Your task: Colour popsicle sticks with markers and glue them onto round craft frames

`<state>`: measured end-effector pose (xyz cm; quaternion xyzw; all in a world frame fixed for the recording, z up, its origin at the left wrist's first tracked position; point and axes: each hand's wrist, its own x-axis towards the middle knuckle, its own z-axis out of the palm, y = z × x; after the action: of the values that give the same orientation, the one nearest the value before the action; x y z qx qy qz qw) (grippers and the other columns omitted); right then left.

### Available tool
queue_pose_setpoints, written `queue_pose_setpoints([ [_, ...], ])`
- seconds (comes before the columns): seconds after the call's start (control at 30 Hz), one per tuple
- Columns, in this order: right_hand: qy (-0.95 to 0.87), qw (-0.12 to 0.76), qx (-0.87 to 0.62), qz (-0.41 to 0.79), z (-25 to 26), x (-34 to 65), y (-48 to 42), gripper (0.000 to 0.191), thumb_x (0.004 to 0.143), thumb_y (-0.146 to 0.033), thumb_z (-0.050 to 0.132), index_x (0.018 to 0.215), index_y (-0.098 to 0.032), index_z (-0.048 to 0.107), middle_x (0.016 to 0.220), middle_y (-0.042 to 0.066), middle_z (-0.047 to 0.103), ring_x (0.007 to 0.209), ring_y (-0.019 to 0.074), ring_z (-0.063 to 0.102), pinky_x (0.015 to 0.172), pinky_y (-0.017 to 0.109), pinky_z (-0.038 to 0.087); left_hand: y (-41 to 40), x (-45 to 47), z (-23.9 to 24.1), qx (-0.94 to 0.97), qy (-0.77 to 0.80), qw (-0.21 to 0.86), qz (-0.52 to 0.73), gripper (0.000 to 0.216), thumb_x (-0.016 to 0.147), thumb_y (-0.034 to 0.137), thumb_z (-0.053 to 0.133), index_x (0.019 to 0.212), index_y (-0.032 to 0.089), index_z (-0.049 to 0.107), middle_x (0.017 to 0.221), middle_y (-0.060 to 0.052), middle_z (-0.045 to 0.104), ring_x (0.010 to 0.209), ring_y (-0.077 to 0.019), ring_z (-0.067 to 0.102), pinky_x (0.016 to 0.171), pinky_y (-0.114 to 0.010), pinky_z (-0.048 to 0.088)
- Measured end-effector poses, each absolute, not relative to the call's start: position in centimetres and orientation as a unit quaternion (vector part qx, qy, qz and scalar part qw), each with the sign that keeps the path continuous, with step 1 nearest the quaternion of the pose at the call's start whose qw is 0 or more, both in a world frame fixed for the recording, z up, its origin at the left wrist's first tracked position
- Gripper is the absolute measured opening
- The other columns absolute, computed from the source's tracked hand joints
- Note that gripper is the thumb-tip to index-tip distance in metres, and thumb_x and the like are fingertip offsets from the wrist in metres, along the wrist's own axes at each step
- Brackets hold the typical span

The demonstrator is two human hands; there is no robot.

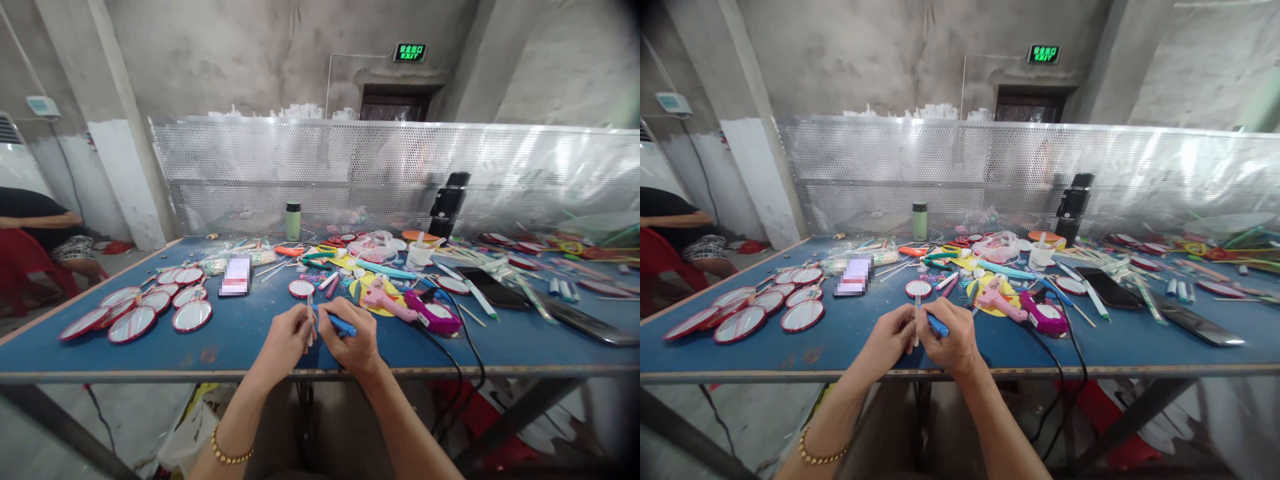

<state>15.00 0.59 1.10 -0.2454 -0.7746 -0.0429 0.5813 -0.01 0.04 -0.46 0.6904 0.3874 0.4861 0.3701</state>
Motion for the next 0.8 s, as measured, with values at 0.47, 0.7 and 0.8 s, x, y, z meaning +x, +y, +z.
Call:
queue_pose_setpoints([
  [0.47,-0.771,0.584,-0.250,-0.051,1.06,14.94,0.68,0.010,0.086,-0.009,0.058,0.084,-0.019,0.060,0.068,-0.001,0.056,0.058,0.0109,0.050,0.058,0.024,0.041,0.00,-0.01,-0.33,0.687,0.389,0.377,0.484,0.022,0.092,0.029,0.048,0.072,0.020,0.049,0.058,0.006,0.052,0.048,-0.0099,0.048,0.050,-0.021,0.038],
  [0.7,-0.763,0.592,-0.253,-0.055,0.95,14.94,0.82,0.012,0.086,-0.009,0.058,0.082,-0.020,0.059,0.067,-0.001,0.055,0.057,0.0108,0.049,0.057,0.024,0.041,-0.16,-0.01,-0.11,0.682,0.390,0.385,0.485,0.020,0.091,0.028,0.048,0.072,0.020,0.050,0.057,0.006,0.052,0.047,-0.0094,0.048,0.050,-0.020,0.038],
  [0.8,-0.763,0.590,-0.259,-0.056,0.94,14.94,0.83,0.012,0.086,-0.009,0.057,0.081,-0.020,0.059,0.067,-0.001,0.055,0.057,0.0107,0.049,0.057,0.024,0.041,-0.12,-0.02,-0.09,0.679,0.391,0.389,0.485,0.020,0.091,0.027,0.048,0.072,0.020,0.050,0.055,0.006,0.052,0.046,-0.0092,0.047,0.049,-0.020,0.037],
])
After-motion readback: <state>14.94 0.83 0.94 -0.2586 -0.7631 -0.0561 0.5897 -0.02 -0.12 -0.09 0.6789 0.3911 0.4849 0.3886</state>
